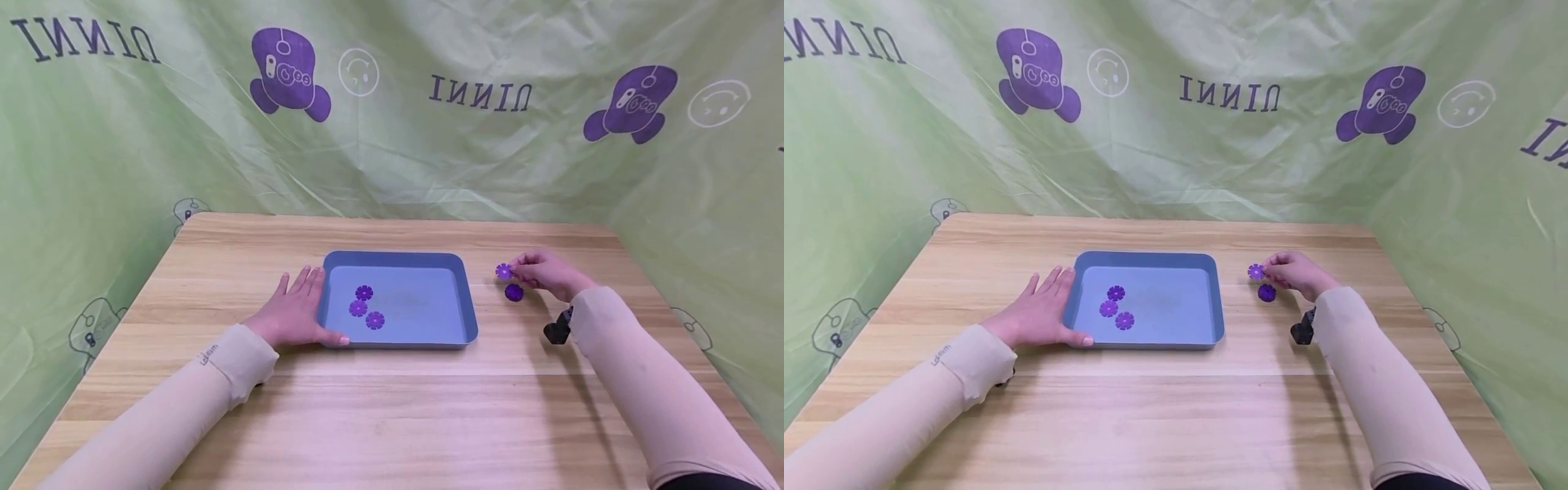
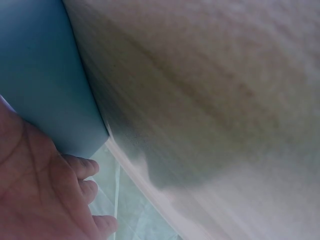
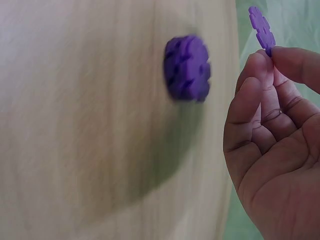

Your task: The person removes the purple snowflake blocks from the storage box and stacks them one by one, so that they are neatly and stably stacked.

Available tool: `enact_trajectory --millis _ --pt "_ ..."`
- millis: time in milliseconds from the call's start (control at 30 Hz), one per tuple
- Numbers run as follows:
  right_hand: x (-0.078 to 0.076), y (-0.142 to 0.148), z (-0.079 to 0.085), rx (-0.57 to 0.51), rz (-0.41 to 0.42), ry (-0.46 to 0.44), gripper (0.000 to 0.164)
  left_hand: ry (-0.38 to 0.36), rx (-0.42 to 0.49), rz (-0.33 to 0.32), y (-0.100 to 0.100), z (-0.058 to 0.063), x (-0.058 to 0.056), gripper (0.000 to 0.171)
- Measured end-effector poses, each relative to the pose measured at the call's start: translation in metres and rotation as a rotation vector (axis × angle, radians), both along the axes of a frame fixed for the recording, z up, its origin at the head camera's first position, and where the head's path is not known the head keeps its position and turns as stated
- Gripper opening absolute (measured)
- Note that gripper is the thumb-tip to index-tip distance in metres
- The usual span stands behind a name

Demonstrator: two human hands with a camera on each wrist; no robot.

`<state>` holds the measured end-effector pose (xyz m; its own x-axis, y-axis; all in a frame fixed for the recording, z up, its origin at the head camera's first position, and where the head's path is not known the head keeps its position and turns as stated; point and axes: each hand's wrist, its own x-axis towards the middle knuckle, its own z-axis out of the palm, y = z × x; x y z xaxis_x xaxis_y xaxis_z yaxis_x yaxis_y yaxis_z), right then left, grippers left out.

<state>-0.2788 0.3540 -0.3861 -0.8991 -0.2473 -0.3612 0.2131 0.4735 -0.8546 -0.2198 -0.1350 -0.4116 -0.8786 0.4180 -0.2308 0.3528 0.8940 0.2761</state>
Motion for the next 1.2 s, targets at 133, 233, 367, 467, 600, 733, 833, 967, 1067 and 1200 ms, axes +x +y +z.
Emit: enact_trajectory --millis 133,233,367,467,600,733,833,967,1067,1200 --pt "0.003 0.009 -0.005 0.002 -0.009 -0.010 0.021 0.002 0.002 -0.003 -0.002 -0.003 -0.002 0.152" --pt "0.005 0.016 -0.009 0.000 -0.019 -0.017 0.020 -0.003 0.013 -0.001 -0.002 -0.004 -0.003 0.154" --pt "0.009 0.022 -0.014 -0.040 -0.039 -0.034 0.018 -0.007 0.015 0.000 -0.002 -0.004 -0.003 0.154" --pt "0.013 0.028 -0.017 -0.083 -0.054 -0.049 0.017 -0.006 0.012 0.000 -0.002 -0.004 -0.003 0.155" --pt "0.017 0.033 -0.018 -0.110 -0.073 -0.063 0.014 -0.006 0.009 0.000 -0.002 -0.002 -0.002 0.154" --pt "0.018 0.033 -0.019 -0.103 -0.074 -0.073 0.014 -0.006 0.007 0.000 -0.002 -0.001 -0.002 0.153" --pt "0.018 0.031 -0.019 -0.087 -0.066 -0.081 0.016 -0.003 0.010 -0.003 -0.002 0.000 0.000 0.153" --pt "0.018 0.030 -0.019 -0.075 -0.057 -0.084 0.016 -0.004 0.008 -0.003 -0.002 0.002 0.002 0.151" --pt "0.018 0.030 -0.021 -0.080 -0.052 -0.079 0.014 -0.006 0.002 0.000 -0.001 0.004 0.002 0.150" --pt "0.017 0.032 -0.023 -0.081 -0.046 -0.076 0.013 -0.002 0.009 0.002 0.000 0.005 0.003 0.151"
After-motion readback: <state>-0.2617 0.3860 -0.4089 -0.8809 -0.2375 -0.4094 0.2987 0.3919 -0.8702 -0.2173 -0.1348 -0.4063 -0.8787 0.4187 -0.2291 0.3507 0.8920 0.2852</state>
